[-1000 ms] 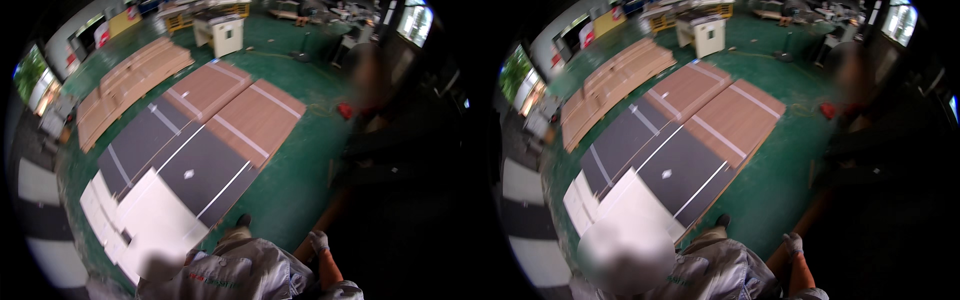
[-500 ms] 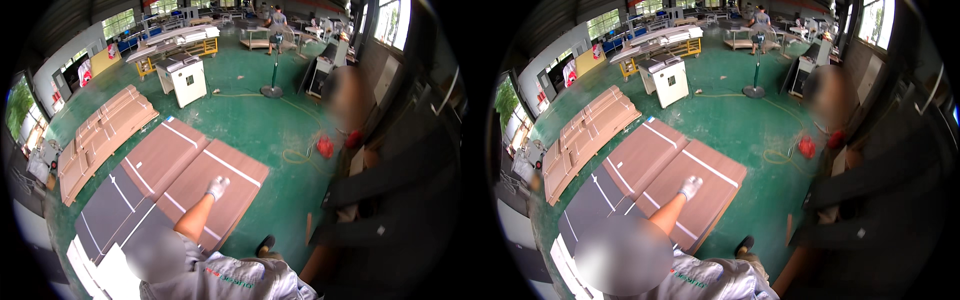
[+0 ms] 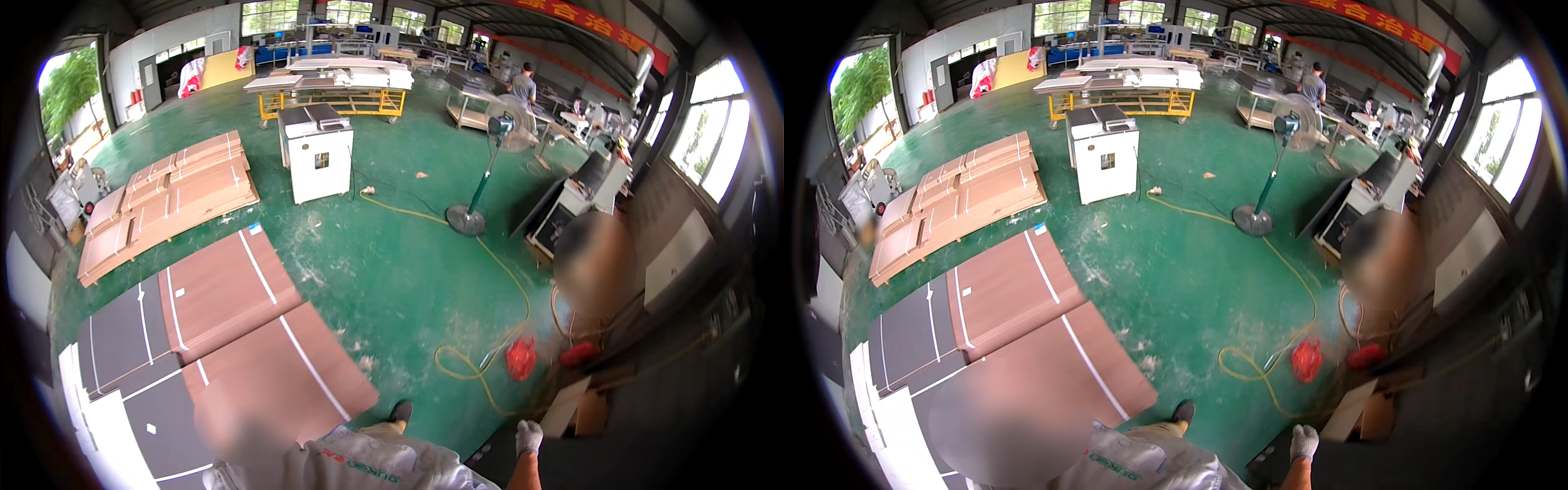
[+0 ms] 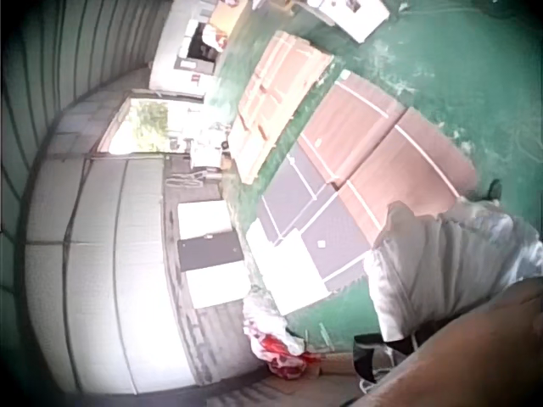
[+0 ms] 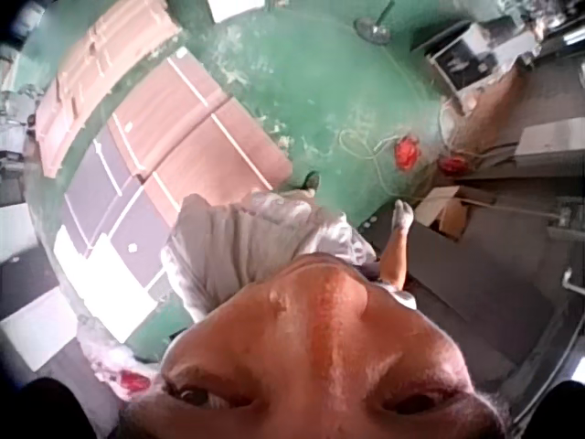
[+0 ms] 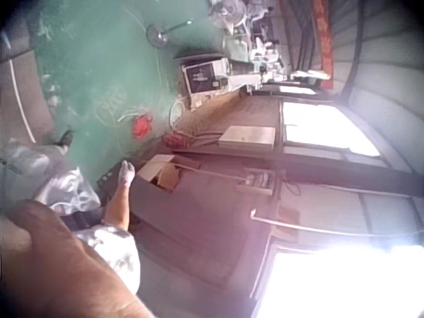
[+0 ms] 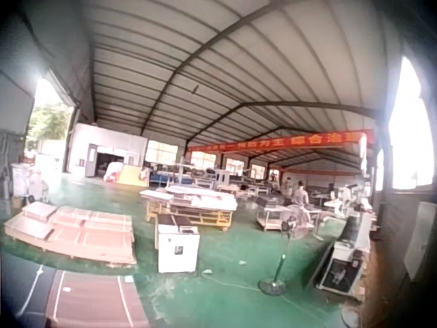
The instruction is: The person repeatedly picks up white rectangular panels from a pile, carries them to a designated area, and stacks them neatly. The person also handles a yellow measuring tape and places it on a panel before continuing to stack more panels.
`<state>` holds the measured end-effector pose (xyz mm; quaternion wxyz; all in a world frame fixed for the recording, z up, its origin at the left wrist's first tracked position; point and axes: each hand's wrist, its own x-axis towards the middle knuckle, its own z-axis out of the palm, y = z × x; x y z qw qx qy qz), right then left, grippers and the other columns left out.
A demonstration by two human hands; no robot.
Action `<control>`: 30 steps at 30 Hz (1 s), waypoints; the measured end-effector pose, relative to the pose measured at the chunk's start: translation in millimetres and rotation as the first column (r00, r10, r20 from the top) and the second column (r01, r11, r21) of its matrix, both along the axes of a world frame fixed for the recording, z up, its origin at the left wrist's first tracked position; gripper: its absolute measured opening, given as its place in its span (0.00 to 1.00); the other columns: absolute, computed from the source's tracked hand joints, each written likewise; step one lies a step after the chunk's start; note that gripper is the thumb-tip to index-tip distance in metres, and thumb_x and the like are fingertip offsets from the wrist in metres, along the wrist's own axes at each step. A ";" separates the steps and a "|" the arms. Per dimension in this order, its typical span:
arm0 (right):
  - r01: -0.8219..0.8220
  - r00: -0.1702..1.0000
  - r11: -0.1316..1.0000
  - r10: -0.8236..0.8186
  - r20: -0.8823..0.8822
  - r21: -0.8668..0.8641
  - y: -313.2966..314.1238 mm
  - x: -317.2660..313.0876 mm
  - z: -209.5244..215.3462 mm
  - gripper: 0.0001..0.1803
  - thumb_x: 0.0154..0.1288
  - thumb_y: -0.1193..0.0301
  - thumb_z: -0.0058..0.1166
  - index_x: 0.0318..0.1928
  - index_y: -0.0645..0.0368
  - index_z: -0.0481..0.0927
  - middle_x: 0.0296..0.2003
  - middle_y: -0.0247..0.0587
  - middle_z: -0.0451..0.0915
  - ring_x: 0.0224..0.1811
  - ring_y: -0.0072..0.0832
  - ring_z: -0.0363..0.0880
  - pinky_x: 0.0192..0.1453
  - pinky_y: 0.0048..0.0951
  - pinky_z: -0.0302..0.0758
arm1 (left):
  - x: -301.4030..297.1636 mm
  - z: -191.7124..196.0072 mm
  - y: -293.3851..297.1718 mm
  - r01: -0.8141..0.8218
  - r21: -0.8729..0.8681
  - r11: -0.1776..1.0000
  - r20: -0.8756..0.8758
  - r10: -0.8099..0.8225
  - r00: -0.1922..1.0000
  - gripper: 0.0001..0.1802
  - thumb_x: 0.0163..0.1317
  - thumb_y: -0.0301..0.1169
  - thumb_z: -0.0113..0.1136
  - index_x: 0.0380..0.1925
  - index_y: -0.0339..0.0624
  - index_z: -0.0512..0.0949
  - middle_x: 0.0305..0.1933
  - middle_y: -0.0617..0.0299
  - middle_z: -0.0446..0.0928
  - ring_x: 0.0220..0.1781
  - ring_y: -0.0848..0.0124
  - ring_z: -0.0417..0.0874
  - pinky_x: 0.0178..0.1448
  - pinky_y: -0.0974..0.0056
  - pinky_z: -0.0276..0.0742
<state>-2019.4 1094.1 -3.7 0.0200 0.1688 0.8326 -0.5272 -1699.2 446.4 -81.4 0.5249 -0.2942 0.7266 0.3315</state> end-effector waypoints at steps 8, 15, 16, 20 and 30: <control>-0.833 0.442 -0.046 0.543 0.714 0.551 8.0 -181.1 -60.1 0.10 0.68 0.61 0.52 0.41 0.47 0.84 0.40 0.45 0.88 0.44 0.46 0.87 0.49 0.49 0.82 | -437.1 129.5 46.2 -0.136 0.091 0.987 -0.643 0.162 0.748 0.23 0.71 0.48 0.55 0.37 0.36 0.84 0.32 0.54 0.84 0.37 0.65 0.86 0.41 0.59 0.78; -0.830 0.558 0.262 0.371 0.743 0.493 -24.8 -406.8 -48.3 0.10 0.68 0.61 0.53 0.46 0.45 0.82 0.39 0.42 0.88 0.42 0.43 0.88 0.46 0.46 0.83 | -734.1 406.8 109.5 0.914 0.211 0.346 -0.824 0.566 -0.024 0.08 0.64 0.30 0.65 0.35 0.36 0.84 0.38 0.58 0.83 0.41 0.64 0.84 0.45 0.62 0.80; -0.834 0.551 0.258 0.365 0.751 0.487 -27.7 -448.2 -49.5 0.10 0.68 0.61 0.54 0.47 0.45 0.82 0.39 0.42 0.88 0.42 0.42 0.88 0.45 0.46 0.83 | -760.1 412.2 108.4 0.962 0.106 0.253 -0.805 0.589 -0.067 0.07 0.64 0.30 0.65 0.35 0.36 0.83 0.37 0.58 0.83 0.41 0.64 0.84 0.44 0.62 0.80; -0.848 0.521 0.131 0.387 0.761 0.514 -49.8 -635.2 -43.7 0.12 0.68 0.62 0.55 0.50 0.44 0.81 0.39 0.40 0.88 0.41 0.40 0.89 0.44 0.44 0.83 | -887.3 453.2 87.5 0.994 -0.098 0.041 -0.797 0.595 -0.103 0.07 0.64 0.30 0.65 0.35 0.37 0.83 0.36 0.58 0.82 0.39 0.65 0.84 0.42 0.62 0.78; -0.764 0.417 -0.055 0.718 0.557 0.643 -354.2 -1181.3 16.0 0.18 0.68 0.54 0.53 0.53 0.45 0.81 0.42 0.41 0.87 0.46 0.41 0.87 0.47 0.47 0.82 | -1172.3 458.6 -71.1 0.828 -0.243 0.505 -0.782 0.403 -0.475 0.06 0.62 0.31 0.66 0.33 0.40 0.82 0.34 0.60 0.81 0.35 0.67 0.82 0.36 0.62 0.75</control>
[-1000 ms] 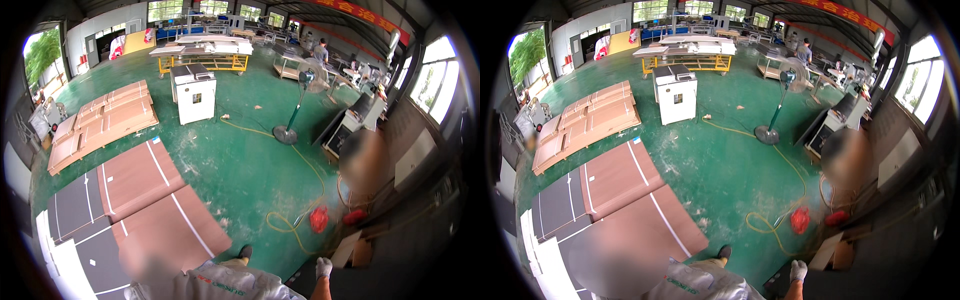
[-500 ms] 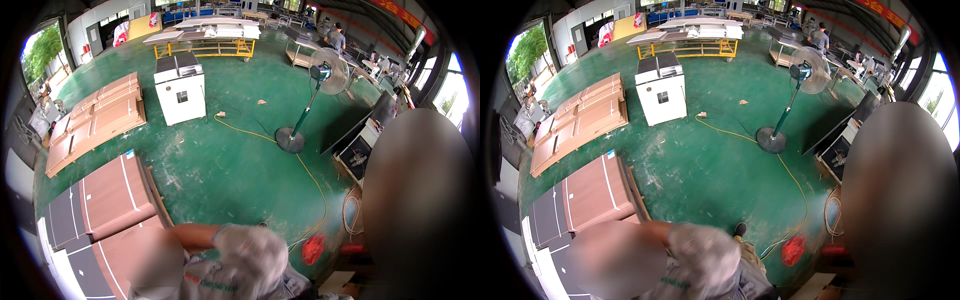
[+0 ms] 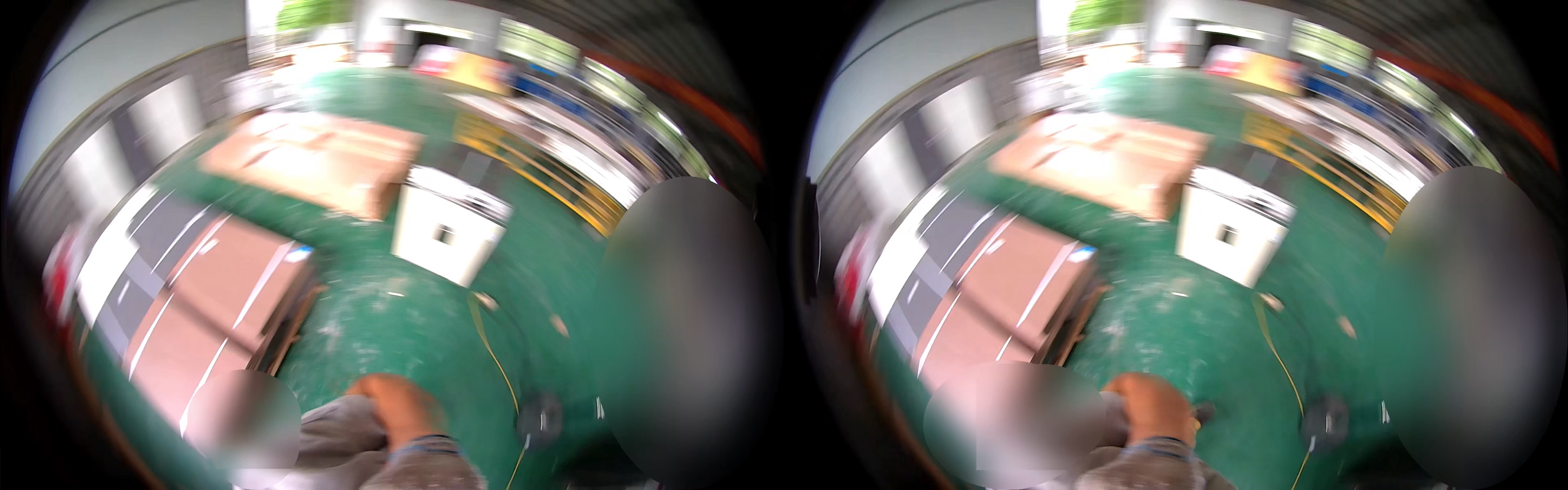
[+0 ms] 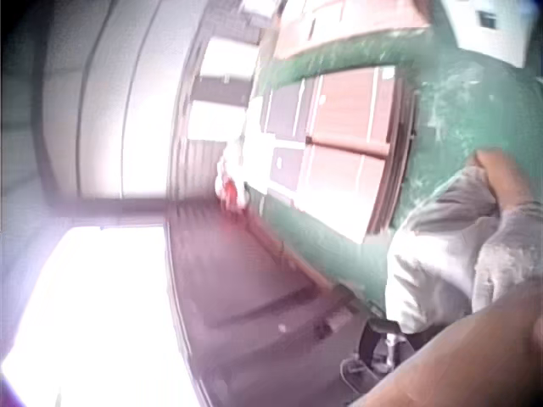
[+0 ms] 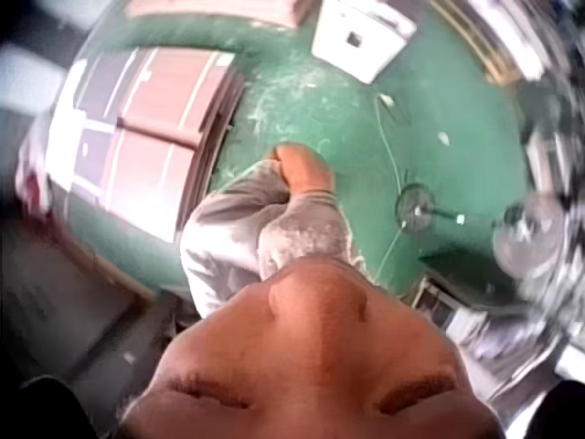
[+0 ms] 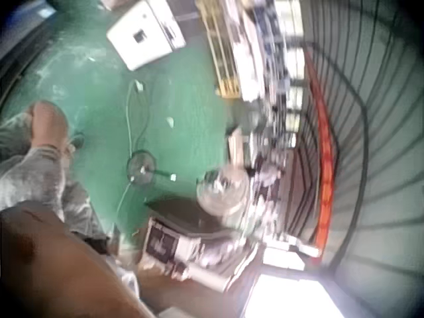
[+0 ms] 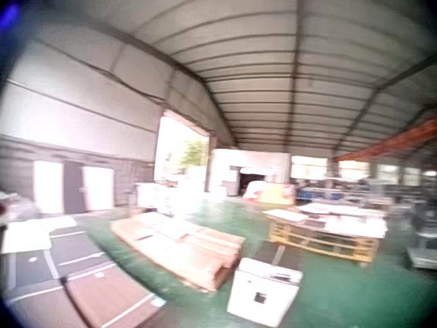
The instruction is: The person repeatedly picks up white rectangular panels from a pile, carries them to a designated area, and stacks them neatly. The person also handles a yellow measuring tape and places it on a panel before continuing to stack more panels.
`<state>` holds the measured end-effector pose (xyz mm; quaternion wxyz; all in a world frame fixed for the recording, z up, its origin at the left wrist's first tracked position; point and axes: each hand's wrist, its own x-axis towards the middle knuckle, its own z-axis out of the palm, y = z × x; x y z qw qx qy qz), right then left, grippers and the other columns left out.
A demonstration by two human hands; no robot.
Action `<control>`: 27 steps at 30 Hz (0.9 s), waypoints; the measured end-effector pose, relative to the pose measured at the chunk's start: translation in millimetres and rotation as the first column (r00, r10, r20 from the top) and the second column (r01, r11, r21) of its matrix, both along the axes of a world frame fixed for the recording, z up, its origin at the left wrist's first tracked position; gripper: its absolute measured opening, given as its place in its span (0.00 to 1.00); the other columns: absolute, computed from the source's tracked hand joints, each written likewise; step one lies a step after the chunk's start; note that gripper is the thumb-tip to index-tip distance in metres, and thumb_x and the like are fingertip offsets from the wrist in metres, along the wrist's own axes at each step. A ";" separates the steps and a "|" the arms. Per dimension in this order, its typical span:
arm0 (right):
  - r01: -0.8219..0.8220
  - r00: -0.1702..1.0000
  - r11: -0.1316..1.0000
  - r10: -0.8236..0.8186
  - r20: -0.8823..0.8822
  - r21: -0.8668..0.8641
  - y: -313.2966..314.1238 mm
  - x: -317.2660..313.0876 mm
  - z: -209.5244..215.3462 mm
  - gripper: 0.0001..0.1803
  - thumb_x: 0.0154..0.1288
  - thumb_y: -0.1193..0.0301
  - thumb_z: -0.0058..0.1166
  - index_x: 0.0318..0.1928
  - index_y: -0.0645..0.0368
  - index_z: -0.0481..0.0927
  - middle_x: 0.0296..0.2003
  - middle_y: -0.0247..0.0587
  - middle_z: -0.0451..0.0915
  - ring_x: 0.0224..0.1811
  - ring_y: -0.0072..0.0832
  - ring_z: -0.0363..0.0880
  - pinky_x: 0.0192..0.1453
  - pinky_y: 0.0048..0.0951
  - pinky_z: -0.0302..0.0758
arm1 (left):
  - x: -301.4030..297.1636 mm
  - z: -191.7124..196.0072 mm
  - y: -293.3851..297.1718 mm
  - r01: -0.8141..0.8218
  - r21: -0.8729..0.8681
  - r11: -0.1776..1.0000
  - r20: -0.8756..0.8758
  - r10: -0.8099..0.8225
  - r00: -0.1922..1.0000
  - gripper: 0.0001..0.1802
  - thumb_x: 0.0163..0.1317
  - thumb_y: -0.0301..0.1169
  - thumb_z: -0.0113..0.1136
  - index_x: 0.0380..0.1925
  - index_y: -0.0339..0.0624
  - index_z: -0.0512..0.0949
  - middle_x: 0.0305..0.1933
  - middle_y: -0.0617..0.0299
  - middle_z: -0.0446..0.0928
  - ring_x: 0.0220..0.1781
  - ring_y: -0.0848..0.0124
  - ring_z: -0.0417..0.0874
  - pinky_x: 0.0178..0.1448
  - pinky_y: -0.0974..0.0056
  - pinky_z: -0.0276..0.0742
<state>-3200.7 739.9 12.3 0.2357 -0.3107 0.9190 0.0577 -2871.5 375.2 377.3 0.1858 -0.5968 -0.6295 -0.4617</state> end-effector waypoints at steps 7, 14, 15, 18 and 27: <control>-0.157 0.967 0.974 0.186 0.175 -0.165 -335.3 -159.0 91.9 0.18 0.69 0.54 0.51 0.54 0.45 0.82 0.44 0.43 0.86 0.48 0.42 0.86 0.50 0.47 0.81 | -182.0 16.1 -195.0 -0.445 -0.062 0.894 -0.025 0.444 0.896 0.05 0.61 0.31 0.66 0.32 0.42 0.82 0.32 0.62 0.80 0.32 0.68 0.82 0.31 0.62 0.73; -0.291 0.929 0.941 0.321 0.186 -0.171 -529.0 -369.3 90.2 0.19 0.70 0.54 0.50 0.54 0.45 0.82 0.46 0.44 0.86 0.51 0.43 0.84 0.53 0.47 0.80 | -388.7 15.6 -354.6 -0.570 -0.103 0.815 -0.069 0.566 0.822 0.05 0.60 0.31 0.67 0.31 0.43 0.82 0.31 0.63 0.80 0.29 0.69 0.81 0.27 0.62 0.71; -0.306 0.922 0.938 0.335 0.193 -0.163 -550.0 -400.7 84.1 0.19 0.70 0.54 0.49 0.54 0.45 0.82 0.46 0.44 0.86 0.51 0.43 0.84 0.54 0.47 0.79 | -421.4 11.2 -374.1 -0.577 -0.102 0.810 -0.073 0.573 0.816 0.05 0.60 0.31 0.67 0.31 0.44 0.81 0.30 0.63 0.80 0.28 0.70 0.81 0.27 0.62 0.71; -0.319 0.921 0.934 0.345 0.182 -0.159 -612.1 -507.0 77.7 0.19 0.71 0.55 0.49 0.55 0.45 0.82 0.47 0.45 0.85 0.52 0.44 0.83 0.55 0.47 0.79 | -517.8 9.8 -428.0 -0.587 -0.112 0.802 -0.130 0.574 0.809 0.05 0.60 0.31 0.67 0.31 0.44 0.81 0.30 0.64 0.79 0.27 0.70 0.80 0.25 0.62 0.70; -0.250 0.966 0.968 0.248 0.075 0.017 -721.1 -839.6 50.1 0.19 0.72 0.55 0.46 0.55 0.45 0.83 0.50 0.46 0.84 0.56 0.45 0.81 0.59 0.47 0.77 | -760.2 73.9 -590.2 -0.542 0.122 0.831 -0.754 0.433 0.494 0.05 0.59 0.32 0.68 0.30 0.47 0.81 0.28 0.65 0.78 0.23 0.72 0.79 0.19 0.62 0.67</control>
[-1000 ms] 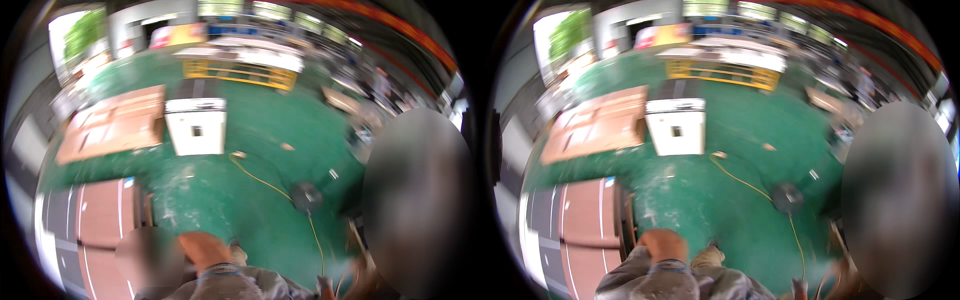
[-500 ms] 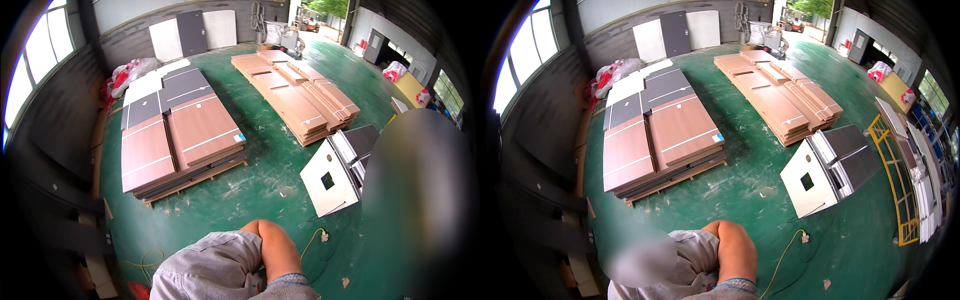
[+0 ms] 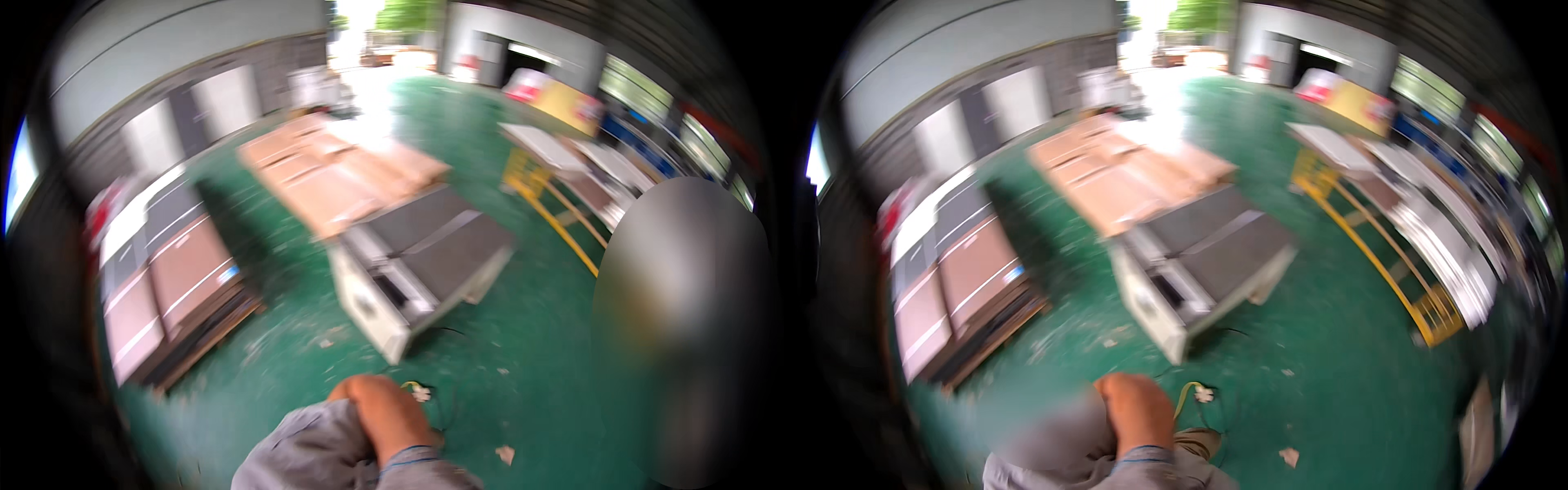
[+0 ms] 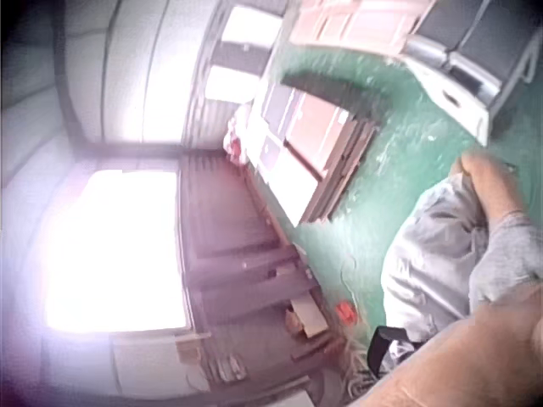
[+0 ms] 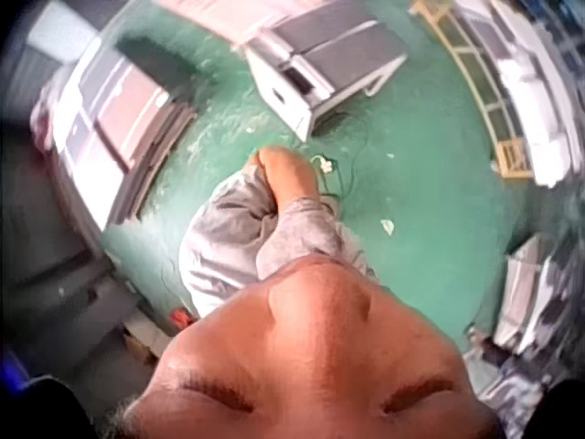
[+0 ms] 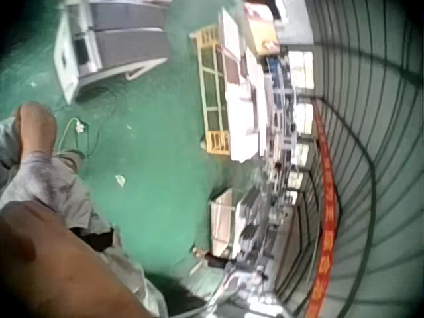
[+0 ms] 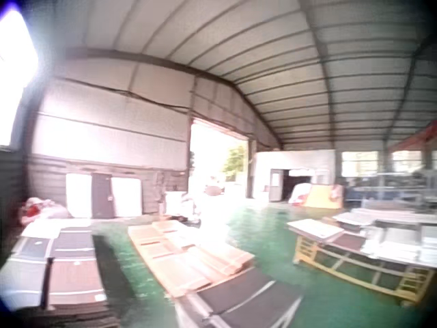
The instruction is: The person repeatedly picks up white rectangular panels from a pile, carries them to a designated area, and stacks them neatly. The person also handles a yellow measuring tape and places it on a panel before continuing to stack more panels.
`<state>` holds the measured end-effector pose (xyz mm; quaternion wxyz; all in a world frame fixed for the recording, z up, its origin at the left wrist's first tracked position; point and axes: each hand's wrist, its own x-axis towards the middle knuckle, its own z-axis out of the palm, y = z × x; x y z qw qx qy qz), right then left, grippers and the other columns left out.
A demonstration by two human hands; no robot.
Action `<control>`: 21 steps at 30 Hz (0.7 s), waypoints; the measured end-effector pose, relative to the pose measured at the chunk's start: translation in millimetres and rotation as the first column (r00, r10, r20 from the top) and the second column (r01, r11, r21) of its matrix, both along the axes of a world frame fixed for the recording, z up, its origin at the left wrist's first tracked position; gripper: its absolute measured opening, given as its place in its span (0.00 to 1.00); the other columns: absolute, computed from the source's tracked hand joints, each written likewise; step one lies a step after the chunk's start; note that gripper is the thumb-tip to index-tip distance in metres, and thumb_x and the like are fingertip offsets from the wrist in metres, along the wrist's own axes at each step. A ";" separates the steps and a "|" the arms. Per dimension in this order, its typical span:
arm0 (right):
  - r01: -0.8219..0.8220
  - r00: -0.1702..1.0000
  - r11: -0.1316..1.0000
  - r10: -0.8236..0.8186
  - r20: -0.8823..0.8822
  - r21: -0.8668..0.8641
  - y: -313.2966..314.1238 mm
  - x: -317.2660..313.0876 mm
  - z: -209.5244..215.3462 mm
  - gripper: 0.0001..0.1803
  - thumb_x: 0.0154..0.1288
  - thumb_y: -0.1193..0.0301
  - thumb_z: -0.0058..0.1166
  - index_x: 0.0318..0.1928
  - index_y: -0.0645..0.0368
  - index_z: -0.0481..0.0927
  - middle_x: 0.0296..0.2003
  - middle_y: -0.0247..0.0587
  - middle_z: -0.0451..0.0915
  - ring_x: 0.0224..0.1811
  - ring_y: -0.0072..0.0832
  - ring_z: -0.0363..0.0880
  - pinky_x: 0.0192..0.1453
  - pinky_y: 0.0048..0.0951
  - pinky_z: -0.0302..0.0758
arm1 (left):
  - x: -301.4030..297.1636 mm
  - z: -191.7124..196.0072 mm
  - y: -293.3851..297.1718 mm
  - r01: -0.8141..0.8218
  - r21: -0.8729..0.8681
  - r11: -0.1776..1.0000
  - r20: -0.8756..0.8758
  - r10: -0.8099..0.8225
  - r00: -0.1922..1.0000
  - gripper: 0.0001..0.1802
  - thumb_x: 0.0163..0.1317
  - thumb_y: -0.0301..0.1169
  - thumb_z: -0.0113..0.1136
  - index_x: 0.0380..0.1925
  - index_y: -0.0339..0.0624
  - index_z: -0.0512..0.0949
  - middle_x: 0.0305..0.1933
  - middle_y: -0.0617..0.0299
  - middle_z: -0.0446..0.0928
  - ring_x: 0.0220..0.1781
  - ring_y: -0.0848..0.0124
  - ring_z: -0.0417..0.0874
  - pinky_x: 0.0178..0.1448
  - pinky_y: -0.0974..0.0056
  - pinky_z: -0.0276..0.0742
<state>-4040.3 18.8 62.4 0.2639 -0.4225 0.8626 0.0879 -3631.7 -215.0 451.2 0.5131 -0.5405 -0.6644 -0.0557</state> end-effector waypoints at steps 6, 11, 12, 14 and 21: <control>-0.350 0.922 0.935 0.354 -0.156 0.056 -93.0 -231.6 -36.8 0.15 0.72 0.67 0.46 0.53 0.46 0.84 0.51 0.44 0.85 0.52 0.44 0.83 0.55 0.47 0.79 | -157.1 8.6 -143.7 0.163 0.127 0.978 -0.796 0.003 0.605 0.05 0.58 0.32 0.68 0.29 0.48 0.80 0.26 0.66 0.78 0.21 0.73 0.78 0.15 0.62 0.65; 0.175 0.977 0.952 -0.137 0.162 -0.251 -156.6 -315.4 7.2 0.28 0.66 0.53 0.62 0.55 0.63 0.83 0.45 0.51 0.86 0.45 0.42 0.86 0.48 0.36 0.82 | -300.1 -25.2 -272.8 0.213 0.405 0.889 -0.447 -0.011 0.894 0.12 0.62 0.28 0.61 0.20 0.50 0.73 0.19 0.68 0.74 0.16 0.75 0.75 0.16 0.64 0.65; 0.383 0.908 0.875 -0.299 0.293 -0.295 -199.6 -318.3 53.2 0.28 0.66 0.55 0.63 0.56 0.66 0.82 0.45 0.52 0.86 0.44 0.41 0.86 0.47 0.35 0.82 | -310.9 -48.0 -301.9 0.129 0.374 0.918 -0.346 0.010 0.938 0.10 0.64 0.32 0.58 0.23 0.45 0.75 0.23 0.63 0.77 0.19 0.70 0.78 0.22 0.59 0.71; 0.806 0.530 0.572 -0.585 0.614 -0.151 -241.3 -300.2 96.2 0.30 0.67 0.58 0.64 0.58 0.72 0.80 0.47 0.53 0.86 0.44 0.37 0.87 0.46 0.34 0.83 | -376.6 -104.2 -369.3 0.027 0.336 0.941 -0.052 -0.010 0.999 0.16 0.66 0.38 0.54 0.27 0.36 0.79 0.30 0.54 0.81 0.25 0.63 0.84 0.30 0.50 0.80; 0.939 0.011 0.285 -0.589 0.808 0.194 -353.4 -433.4 -13.0 0.16 0.68 0.66 0.65 0.44 0.69 0.84 0.27 0.40 0.80 0.26 0.27 0.78 0.27 0.30 0.74 | -581.8 -20.9 -518.0 0.186 0.380 0.906 0.185 -0.272 0.944 0.14 0.62 0.25 0.61 0.17 0.38 0.74 0.24 0.56 0.80 0.26 0.62 0.84 0.29 0.58 0.78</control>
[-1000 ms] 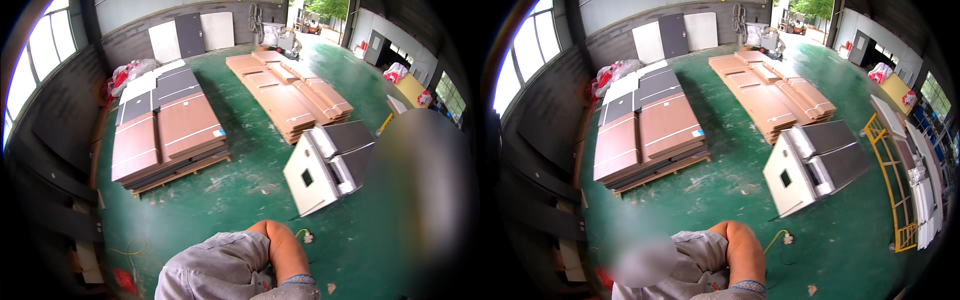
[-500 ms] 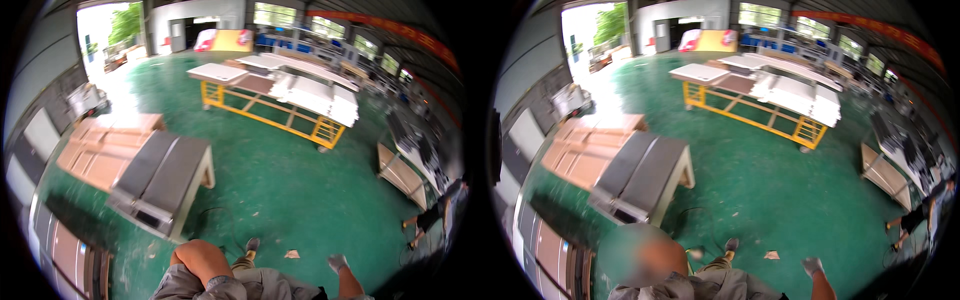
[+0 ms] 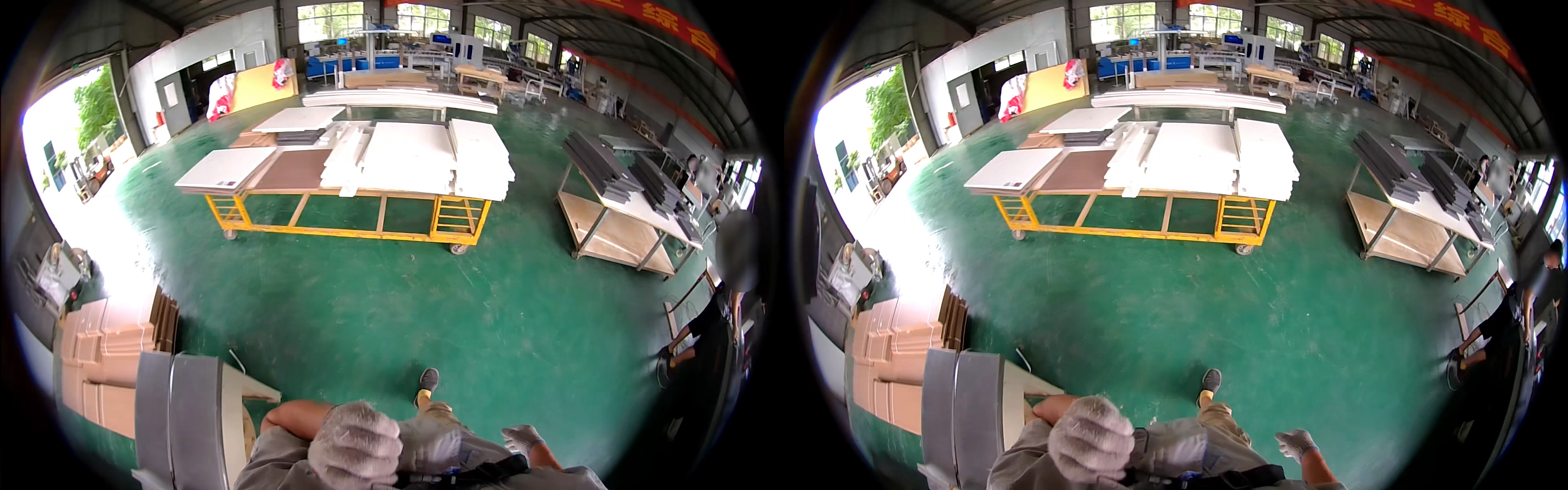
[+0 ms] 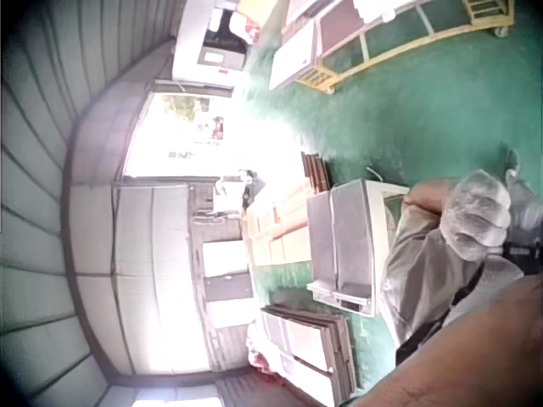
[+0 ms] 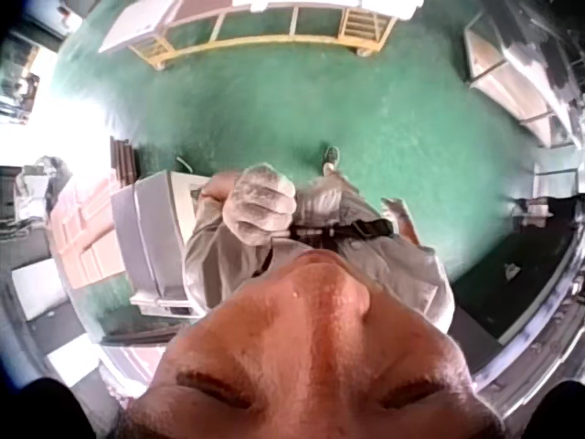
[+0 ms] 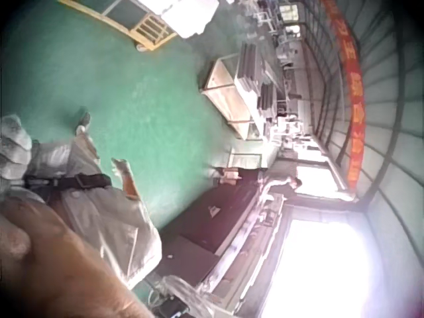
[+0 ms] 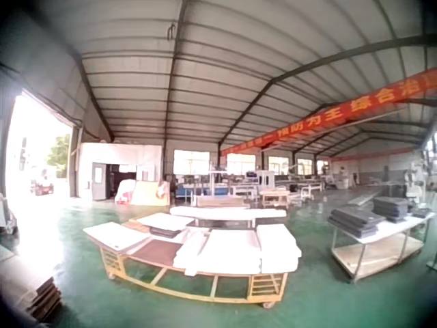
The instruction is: The person repeatedly picks up white rectangular panels from a pile, carries them to a designated area, and stacks them neatly. The person also handles a yellow measuring tape and places it on a panel before continuing to stack more panels.
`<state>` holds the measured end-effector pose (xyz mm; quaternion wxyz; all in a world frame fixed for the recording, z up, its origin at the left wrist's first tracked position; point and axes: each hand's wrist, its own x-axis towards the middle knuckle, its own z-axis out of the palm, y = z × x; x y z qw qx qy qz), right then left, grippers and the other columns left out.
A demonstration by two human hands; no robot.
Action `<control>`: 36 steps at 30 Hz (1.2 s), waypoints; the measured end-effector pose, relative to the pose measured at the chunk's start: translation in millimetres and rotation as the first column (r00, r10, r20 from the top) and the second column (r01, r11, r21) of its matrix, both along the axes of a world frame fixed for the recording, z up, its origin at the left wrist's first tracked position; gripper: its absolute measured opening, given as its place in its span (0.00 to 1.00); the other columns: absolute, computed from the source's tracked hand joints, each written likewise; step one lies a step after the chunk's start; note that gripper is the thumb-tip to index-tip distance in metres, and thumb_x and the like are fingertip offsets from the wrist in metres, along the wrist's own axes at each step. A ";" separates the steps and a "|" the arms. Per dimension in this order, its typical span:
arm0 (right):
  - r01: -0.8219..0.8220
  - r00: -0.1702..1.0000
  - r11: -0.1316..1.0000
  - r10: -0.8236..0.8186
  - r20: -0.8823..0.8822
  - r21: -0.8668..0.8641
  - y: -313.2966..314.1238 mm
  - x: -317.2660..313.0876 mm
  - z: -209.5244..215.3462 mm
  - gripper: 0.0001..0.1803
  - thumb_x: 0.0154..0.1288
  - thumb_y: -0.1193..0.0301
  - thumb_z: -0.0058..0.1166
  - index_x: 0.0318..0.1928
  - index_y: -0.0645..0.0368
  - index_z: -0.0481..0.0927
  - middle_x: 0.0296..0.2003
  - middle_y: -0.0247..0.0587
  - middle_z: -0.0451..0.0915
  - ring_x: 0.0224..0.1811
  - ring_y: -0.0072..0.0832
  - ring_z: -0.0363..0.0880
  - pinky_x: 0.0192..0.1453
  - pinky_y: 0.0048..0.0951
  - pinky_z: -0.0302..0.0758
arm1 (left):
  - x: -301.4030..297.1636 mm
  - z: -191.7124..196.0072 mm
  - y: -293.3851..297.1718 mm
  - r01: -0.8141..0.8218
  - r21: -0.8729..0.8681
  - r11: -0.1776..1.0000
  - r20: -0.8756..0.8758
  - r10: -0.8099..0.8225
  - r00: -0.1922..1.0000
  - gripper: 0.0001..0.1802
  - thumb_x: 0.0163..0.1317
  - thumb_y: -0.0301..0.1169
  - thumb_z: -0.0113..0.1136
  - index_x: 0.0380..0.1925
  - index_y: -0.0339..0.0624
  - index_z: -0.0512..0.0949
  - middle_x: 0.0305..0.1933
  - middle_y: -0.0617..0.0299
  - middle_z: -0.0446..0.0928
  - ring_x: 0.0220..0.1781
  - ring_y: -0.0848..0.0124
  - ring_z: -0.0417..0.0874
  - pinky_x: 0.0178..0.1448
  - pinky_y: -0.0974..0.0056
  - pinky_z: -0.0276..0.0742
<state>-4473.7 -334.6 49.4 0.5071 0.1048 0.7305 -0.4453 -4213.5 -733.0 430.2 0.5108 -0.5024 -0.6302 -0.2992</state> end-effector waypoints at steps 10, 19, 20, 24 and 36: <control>-0.664 -0.241 0.256 0.816 -0.525 0.702 -434.7 -336.3 -8.1 0.12 0.72 0.69 0.53 0.53 0.49 0.83 0.48 0.45 0.85 0.53 0.40 0.85 0.55 0.43 0.83 | -255.6 -67.9 -265.4 -0.634 0.000 0.773 0.887 0.293 0.357 0.13 0.53 0.24 0.73 0.39 0.41 0.83 0.36 0.59 0.83 0.39 0.63 0.87 0.42 0.61 0.82; -0.574 0.433 0.814 0.390 -0.813 0.084 -741.6 -566.9 2.1 0.20 0.70 0.61 0.61 0.51 0.66 0.82 0.36 0.37 0.82 0.36 0.29 0.81 0.41 0.31 0.79 | -375.3 -254.3 -525.8 -0.794 -0.413 0.447 0.911 0.209 -0.357 0.19 0.56 0.39 0.71 0.45 0.39 0.86 0.38 0.53 0.86 0.41 0.59 0.89 0.47 0.58 0.84; -0.488 0.598 0.872 0.310 -0.739 -0.029 -767.1 -579.5 8.7 0.18 0.70 0.62 0.61 0.50 0.64 0.82 0.35 0.36 0.81 0.34 0.27 0.80 0.38 0.30 0.78 | -397.7 -257.1 -561.5 -0.794 -0.434 0.425 0.901 0.210 -0.380 0.19 0.57 0.40 0.69 0.44 0.38 0.85 0.38 0.52 0.86 0.40 0.58 0.88 0.46 0.57 0.83; -0.160 0.909 0.936 0.016 -0.416 -0.313 -842.8 -636.6 32.0 0.11 0.72 0.67 0.61 0.47 0.60 0.82 0.32 0.33 0.79 0.28 0.22 0.76 0.30 0.26 0.72 | -503.0 -247.8 -691.5 -0.783 -0.413 0.465 0.911 0.223 -0.348 0.21 0.57 0.42 0.68 0.45 0.38 0.84 0.40 0.50 0.85 0.43 0.55 0.87 0.48 0.55 0.82; 0.688 0.671 0.608 -0.741 0.028 -0.396 -1046.8 -849.9 1.9 0.27 0.72 0.43 0.58 0.46 0.55 0.76 0.30 0.31 0.75 0.22 0.25 0.66 0.24 0.28 0.61 | -758.6 -324.9 -996.7 -0.577 -0.816 0.033 0.490 0.567 -0.662 0.66 0.46 0.54 0.78 0.79 0.38 0.51 0.76 0.39 0.61 0.73 0.45 0.70 0.72 0.53 0.72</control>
